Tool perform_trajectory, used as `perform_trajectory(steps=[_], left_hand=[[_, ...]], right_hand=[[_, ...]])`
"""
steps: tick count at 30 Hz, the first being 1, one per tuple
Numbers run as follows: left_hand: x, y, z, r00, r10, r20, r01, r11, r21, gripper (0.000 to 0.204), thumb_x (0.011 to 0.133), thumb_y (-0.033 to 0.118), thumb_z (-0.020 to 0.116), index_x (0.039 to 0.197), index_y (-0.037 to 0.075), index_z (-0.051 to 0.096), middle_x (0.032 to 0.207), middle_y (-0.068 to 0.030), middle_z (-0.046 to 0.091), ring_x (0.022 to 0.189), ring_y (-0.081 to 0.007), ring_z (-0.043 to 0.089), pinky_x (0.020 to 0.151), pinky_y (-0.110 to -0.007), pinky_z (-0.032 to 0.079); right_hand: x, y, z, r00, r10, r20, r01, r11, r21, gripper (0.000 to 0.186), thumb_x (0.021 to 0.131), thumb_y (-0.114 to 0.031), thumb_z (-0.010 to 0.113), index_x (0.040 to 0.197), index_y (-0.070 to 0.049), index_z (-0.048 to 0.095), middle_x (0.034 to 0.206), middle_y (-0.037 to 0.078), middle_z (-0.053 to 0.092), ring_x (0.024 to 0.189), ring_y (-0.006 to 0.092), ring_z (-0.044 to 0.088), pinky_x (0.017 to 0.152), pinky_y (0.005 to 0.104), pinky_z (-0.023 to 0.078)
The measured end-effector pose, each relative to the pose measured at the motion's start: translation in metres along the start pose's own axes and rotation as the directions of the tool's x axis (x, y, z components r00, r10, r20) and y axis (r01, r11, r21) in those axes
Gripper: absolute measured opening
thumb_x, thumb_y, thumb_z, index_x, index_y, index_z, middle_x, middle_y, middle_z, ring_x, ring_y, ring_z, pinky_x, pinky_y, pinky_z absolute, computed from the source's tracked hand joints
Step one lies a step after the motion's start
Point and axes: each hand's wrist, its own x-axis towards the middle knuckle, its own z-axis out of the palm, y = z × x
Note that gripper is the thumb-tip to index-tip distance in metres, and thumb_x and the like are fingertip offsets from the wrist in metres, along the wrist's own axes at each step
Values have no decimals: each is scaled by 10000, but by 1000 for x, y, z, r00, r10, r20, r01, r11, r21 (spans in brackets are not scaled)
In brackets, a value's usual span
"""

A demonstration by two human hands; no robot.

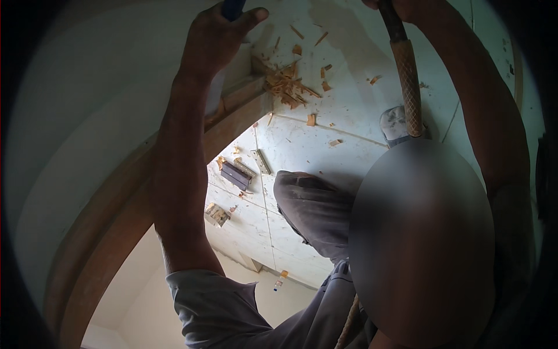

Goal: Chisel a recess into a wooden door frame and install a door hinge using a hammer and chisel.

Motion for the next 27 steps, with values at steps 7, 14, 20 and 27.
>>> perform_trajectory(steps=[7, 14, 20, 27], left_hand=[[-2, -9, -7, 996, -72, 54, 67, 994, 82, 558, 784, 560, 678, 738, 10, 588, 571, -101, 554, 545, -220, 556, 606, -374, 475], [-15, -2, -23, 984, -179, 12, 179, 979, -96, 510, 730, 535, 749, 617, 110, 492, 508, 40, 442, 448, -57, 423, 441, -256, 360], [-21, 20, -39, 992, -96, -85, 63, 942, -329, 442, 775, 489, 747, 674, 125, 517, 510, 57, 442, 421, -40, 411, 376, -219, 341], [-22, 15, -41, 992, -113, -62, 99, 976, -193, 472, 769, 521, 742, 663, 127, 505, 513, 59, 438, 432, -42, 418, 388, -226, 341]], right_hand=[[3, 13, 17, 981, 85, 177, -66, 992, -106, 371, 952, -341, 507, 674, -96, 476, 482, -16, 397, 323, 108, 309, 316, 301, 262], [-10, 20, 18, 977, 150, 154, -133, 984, -120, 394, 964, -375, 493, 660, -128, 450, 471, -29, 369, 326, 97, 297, 321, 296, 272], [-18, 26, 10, 974, 185, 131, -160, 971, -178, 408, 964, -392, 497, 655, -131, 438, 481, -36, 371, 334, 89, 291, 324, 292, 278], [-26, 24, 15, 970, 181, 159, -149, 969, -195, 417, 967, -398, 496, 650, -136, 431, 481, -38, 362, 348, 88, 292, 340, 288, 286]])
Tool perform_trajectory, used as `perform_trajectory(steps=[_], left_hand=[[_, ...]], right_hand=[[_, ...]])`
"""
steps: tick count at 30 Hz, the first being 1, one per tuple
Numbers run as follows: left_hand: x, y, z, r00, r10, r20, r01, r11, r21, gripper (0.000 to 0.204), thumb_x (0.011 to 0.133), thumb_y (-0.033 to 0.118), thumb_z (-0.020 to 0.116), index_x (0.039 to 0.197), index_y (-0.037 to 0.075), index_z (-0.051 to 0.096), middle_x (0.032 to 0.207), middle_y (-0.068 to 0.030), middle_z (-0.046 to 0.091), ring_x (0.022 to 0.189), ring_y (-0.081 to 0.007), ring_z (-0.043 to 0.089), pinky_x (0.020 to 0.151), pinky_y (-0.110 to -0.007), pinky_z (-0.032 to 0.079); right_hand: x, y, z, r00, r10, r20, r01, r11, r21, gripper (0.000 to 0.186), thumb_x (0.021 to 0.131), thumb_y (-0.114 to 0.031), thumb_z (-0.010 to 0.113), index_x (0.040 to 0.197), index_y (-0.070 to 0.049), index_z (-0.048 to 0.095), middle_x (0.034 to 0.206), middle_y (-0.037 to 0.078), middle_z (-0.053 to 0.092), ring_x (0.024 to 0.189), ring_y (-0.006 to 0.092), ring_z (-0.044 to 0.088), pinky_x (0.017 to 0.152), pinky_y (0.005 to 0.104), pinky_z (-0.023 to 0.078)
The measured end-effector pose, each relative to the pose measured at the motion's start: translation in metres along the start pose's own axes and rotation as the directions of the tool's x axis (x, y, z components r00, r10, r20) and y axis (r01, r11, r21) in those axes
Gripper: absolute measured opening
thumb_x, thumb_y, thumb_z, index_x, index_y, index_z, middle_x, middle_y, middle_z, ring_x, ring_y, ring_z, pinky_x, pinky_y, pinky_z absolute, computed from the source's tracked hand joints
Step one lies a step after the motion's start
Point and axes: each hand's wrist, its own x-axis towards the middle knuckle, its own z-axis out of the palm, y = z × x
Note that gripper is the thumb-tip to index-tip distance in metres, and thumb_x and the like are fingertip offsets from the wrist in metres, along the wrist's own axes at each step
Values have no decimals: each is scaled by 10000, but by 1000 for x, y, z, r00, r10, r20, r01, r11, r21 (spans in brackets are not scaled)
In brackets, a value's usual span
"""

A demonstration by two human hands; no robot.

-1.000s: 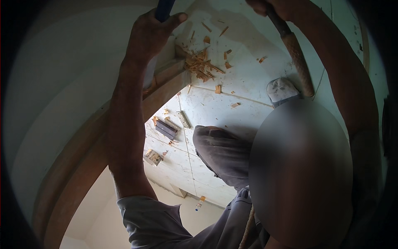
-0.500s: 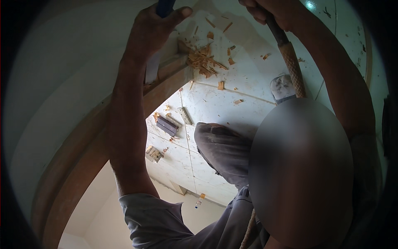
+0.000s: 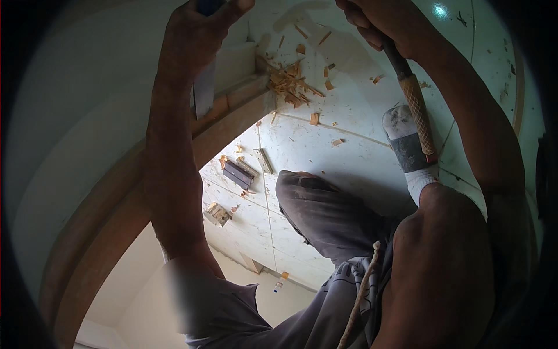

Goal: Chisel a recess into a wooden door frame and install a door hinge using a hammer and chisel.

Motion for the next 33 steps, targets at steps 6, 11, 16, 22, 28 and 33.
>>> perform_trajectory(steps=[6, 11, 16, 22, 28, 33], left_hand=[[-5, 6, 2, 995, 102, -4, -101, 991, 84, 500, 775, 538, 728, 672, 92, 526, 536, 44, 441, 484, -66, 416, 429, -260, 350], [-4, 6, 8, 992, 116, 49, -120, 988, 93, 522, 771, 541, 731, 681, 74, 514, 562, 43, 430, 524, -69, 397, 447, -268, 342], [-5, 12, 8, 998, 42, 40, -48, 986, 162, 538, 758, 564, 729, 684, 75, 516, 568, 38, 428, 527, -81, 405, 451, -282, 347], [2, 2, 14, 993, 95, 66, -104, 985, 140, 539, 760, 570, 724, 673, 85, 504, 553, 40, 416, 515, -73, 390, 451, -277, 344], [5, -4, 10, 994, 98, 45, -104, 982, 157, 541, 763, 573, 720, 639, 106, 478, 544, 50, 412, 491, -62, 381, 430, -268, 335], [7, -6, 4, 995, 70, 78, -75, 995, 65, 539, 762, 580, 717, 633, 114, 477, 529, 48, 411, 469, -57, 381, 411, -260, 325]], right_hand=[[2, 2, -6, 1000, -10, 2, 10, 1000, 28, 419, 973, -396, 489, 639, -150, 424, 480, -43, 353, 357, 88, 286, 349, 285, 278], [-7, -3, -8, 995, -104, 5, 103, 992, 71, 422, 975, -390, 487, 630, -156, 423, 477, -45, 347, 355, 89, 279, 353, 281, 275], [-20, -14, 4, 941, -229, -251, 292, 922, 253, 420, 966, -387, 501, 628, -146, 436, 477, -46, 349, 350, 79, 292, 339, 264, 274], [-18, -26, -9, 976, -210, -66, 211, 978, 10, 400, 957, -383, 513, 656, -127, 452, 486, -45, 376, 340, 73, 300, 322, 259, 261], [-4, -30, -23, 979, -198, -40, 200, 977, 76, 384, 939, -391, 535, 677, -119, 471, 483, -44, 394, 336, 75, 329, 326, 260, 268], [-22, -43, -19, 939, -321, -127, 319, 947, -35, 359, 929, -372, 544, 682, -120, 474, 477, -44, 408, 337, 78, 363, 329, 255, 272]])
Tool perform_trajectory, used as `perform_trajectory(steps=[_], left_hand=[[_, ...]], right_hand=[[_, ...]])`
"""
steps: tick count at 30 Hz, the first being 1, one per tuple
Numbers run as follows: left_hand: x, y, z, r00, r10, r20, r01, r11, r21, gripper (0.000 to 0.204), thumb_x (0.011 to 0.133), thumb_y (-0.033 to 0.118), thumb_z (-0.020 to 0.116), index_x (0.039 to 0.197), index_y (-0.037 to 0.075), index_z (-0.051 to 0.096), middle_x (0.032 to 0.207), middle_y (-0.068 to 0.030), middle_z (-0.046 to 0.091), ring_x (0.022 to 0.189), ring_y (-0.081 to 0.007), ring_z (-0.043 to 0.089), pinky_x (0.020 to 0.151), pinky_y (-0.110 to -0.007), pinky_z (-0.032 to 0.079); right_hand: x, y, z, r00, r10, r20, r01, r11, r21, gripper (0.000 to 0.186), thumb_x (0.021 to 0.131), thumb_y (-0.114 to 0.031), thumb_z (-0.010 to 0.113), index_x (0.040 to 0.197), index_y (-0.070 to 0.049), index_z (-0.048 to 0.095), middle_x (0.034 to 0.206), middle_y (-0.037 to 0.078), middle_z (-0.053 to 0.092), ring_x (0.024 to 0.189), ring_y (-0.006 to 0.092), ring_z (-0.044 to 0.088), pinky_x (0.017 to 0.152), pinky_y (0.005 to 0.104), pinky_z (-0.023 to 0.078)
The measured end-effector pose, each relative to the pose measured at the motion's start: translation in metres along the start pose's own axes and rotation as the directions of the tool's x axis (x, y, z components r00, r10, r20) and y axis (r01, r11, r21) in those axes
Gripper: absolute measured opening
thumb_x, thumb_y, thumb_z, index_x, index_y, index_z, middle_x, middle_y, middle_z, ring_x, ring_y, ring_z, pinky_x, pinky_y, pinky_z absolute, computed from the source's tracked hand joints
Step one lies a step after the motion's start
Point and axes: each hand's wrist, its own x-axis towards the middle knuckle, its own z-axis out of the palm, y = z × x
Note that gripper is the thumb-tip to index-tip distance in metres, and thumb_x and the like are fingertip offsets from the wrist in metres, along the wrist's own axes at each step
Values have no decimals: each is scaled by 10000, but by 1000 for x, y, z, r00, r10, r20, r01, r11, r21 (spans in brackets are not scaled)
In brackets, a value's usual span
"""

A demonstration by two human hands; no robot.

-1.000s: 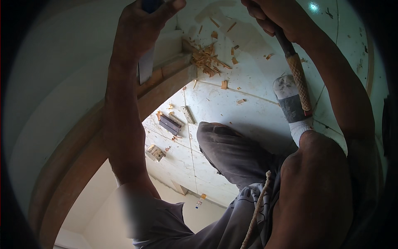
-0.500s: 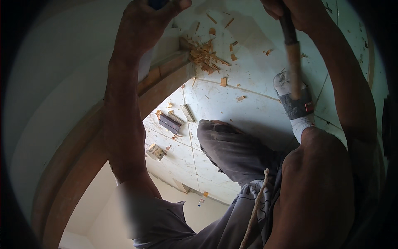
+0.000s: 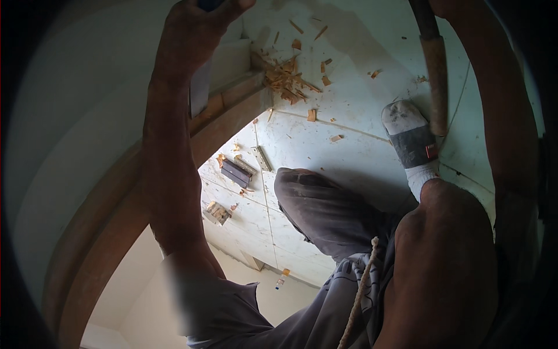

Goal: Chisel a recess into a wooden door frame and install a door hinge using a hammer and chisel.

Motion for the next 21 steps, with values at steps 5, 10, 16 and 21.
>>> perform_trajectory(steps=[5, 10, 16, 21], left_hand=[[3, -9, 5, 999, 6, -48, -4, 999, 38, 524, 766, 562, 723, 627, 116, 486, 519, 44, 416, 464, -65, 387, 411, -270, 335], [2, -1, 4, 997, -59, -54, 61, 997, 44, 499, 755, 528, 740, 631, 113, 494, 506, 49, 432, 443, -53, 413, 418, -252, 351], [-2, -7, 5, 993, -110, -31, 112, 989, 97, 492, 761, 503, 740, 605, 119, 476, 479, 57, 425, 425, -46, 424, 423, -242, 359], [-4, -8, 8, 995, -88, -51, 90, 995, 32, 482, 767, 499, 738, 612, 116, 488, 477, 59, 429, 423, -45, 427, 423, -242, 361]], right_hand=[[18, 1, 1, 992, 105, 65, -99, 991, -95, 351, 928, -343, 532, 670, -111, 481, 469, -51, 393, 328, 84, 352, 334, 268, 285], [16, -9, 2, 996, 88, -5, -87, 990, 108, 367, 943, -340, 521, 662, -108, 479, 464, -33, 377, 323, 88, 330, 336, 280, 279], [15, 0, 7, 985, 109, 135, -89, 984, -151, 368, 952, -351, 508, 658, -137, 455, 470, -50, 374, 320, 89, 330, 333, 280, 277], [11, 7, 13, 998, 45, 54, -40, 995, -89, 393, 951, -369, 501, 668, -97, 482, 469, -27, 384, 318, 100, 342, 334, 282, 291]])
